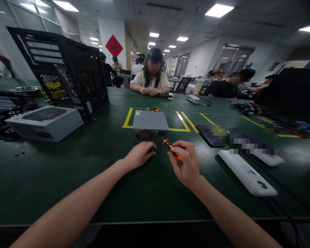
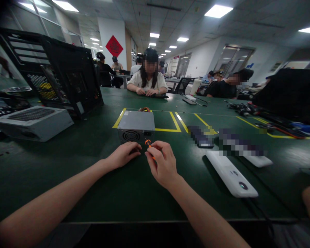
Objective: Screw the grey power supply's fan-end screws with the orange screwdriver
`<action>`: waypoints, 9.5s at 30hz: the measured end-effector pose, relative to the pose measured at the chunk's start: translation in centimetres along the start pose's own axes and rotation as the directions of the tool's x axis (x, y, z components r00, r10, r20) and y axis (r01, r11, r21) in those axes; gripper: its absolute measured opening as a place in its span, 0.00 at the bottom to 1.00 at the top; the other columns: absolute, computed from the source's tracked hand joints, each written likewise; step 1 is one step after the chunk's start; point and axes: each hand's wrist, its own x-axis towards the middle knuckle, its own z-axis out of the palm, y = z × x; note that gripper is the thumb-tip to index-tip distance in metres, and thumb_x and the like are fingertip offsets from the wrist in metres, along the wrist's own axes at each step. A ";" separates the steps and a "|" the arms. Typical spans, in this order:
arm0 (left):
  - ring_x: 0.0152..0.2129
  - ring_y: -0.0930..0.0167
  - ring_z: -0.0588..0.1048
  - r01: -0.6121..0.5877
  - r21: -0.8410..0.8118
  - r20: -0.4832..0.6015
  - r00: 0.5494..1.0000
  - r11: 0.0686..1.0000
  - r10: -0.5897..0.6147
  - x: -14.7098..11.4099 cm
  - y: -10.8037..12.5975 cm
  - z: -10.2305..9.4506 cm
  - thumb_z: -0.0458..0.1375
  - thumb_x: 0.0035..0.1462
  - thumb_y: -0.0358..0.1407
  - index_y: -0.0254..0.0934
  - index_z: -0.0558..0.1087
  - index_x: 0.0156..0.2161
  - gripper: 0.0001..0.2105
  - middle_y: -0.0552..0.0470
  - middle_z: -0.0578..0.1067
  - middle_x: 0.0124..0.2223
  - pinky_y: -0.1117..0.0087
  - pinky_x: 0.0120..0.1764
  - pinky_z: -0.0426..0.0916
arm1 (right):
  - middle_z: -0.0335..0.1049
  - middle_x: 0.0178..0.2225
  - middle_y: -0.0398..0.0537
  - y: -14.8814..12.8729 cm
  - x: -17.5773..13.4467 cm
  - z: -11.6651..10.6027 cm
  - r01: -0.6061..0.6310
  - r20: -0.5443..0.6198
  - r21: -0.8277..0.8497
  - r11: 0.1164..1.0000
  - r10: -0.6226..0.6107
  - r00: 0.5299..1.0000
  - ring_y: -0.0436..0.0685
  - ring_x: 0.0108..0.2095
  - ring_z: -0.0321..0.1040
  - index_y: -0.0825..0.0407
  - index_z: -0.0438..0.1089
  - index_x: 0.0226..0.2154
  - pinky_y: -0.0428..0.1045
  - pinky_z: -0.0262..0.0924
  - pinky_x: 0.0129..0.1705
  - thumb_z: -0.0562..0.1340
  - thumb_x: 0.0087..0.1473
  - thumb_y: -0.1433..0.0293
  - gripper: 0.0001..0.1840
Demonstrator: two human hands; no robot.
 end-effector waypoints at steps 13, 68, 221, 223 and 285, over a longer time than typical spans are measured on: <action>0.36 0.70 0.68 -0.026 0.026 -0.039 0.999 0.999 0.027 0.0 -0.1 0.0 0.53 0.57 0.32 0.38 0.70 0.38 0.05 0.51 0.70 0.37 0.68 0.39 0.64 | 0.58 0.47 0.54 0.4 -0.2 0.4 0.055 -0.014 0.005 0.998 -0.054 0.998 0.58 0.48 0.60 0.48 0.55 0.50 0.56 0.66 0.44 0.57 0.49 0.82 0.27; 0.39 0.68 0.69 0.126 0.133 -0.125 0.986 0.983 -0.109 0.1 -0.7 0.4 0.49 0.59 0.29 0.41 0.56 0.58 0.22 0.49 0.71 0.42 0.64 0.44 0.65 | 0.62 0.43 0.55 0.4 -0.1 0.4 0.122 0.031 0.020 0.992 -0.123 0.992 0.57 0.44 0.63 0.52 0.54 0.50 0.54 0.68 0.42 0.58 0.47 0.83 0.27; 0.35 0.72 0.74 0.247 -0.748 0.029 0.940 0.617 -0.340 5.2 0.5 3.8 0.47 0.58 0.28 0.33 0.66 0.51 0.16 0.44 0.74 0.44 0.69 0.37 0.67 | 0.72 0.36 0.49 2.9 -0.5 -0.5 0.099 -0.129 -0.046 0.994 -0.104 0.986 0.52 0.35 0.72 0.50 0.59 0.39 0.48 0.68 0.34 0.63 0.44 0.79 0.20; 0.36 0.72 0.74 0.251 -0.779 0.046 0.937 0.575 -0.347 5.2 0.6 3.7 0.47 0.58 0.29 0.34 0.66 0.51 0.16 0.45 0.73 0.46 0.70 0.37 0.66 | 0.71 0.37 0.50 2.9 -0.4 -0.5 0.101 -0.133 -0.038 0.994 -0.105 0.985 0.53 0.35 0.71 0.50 0.59 0.39 0.48 0.68 0.35 0.63 0.43 0.80 0.21; 0.49 0.65 0.64 0.088 0.204 -0.581 0.812 0.975 0.049 1.5 -0.5 -1.2 0.47 0.59 0.29 0.37 0.67 0.47 0.12 0.46 0.67 0.50 0.60 0.52 0.58 | 0.64 0.38 0.51 1.5 0.1 -1.2 -0.016 -0.041 0.051 0.999 0.018 0.999 0.56 0.37 0.65 0.51 0.58 0.39 0.52 0.65 0.35 0.59 0.46 0.77 0.16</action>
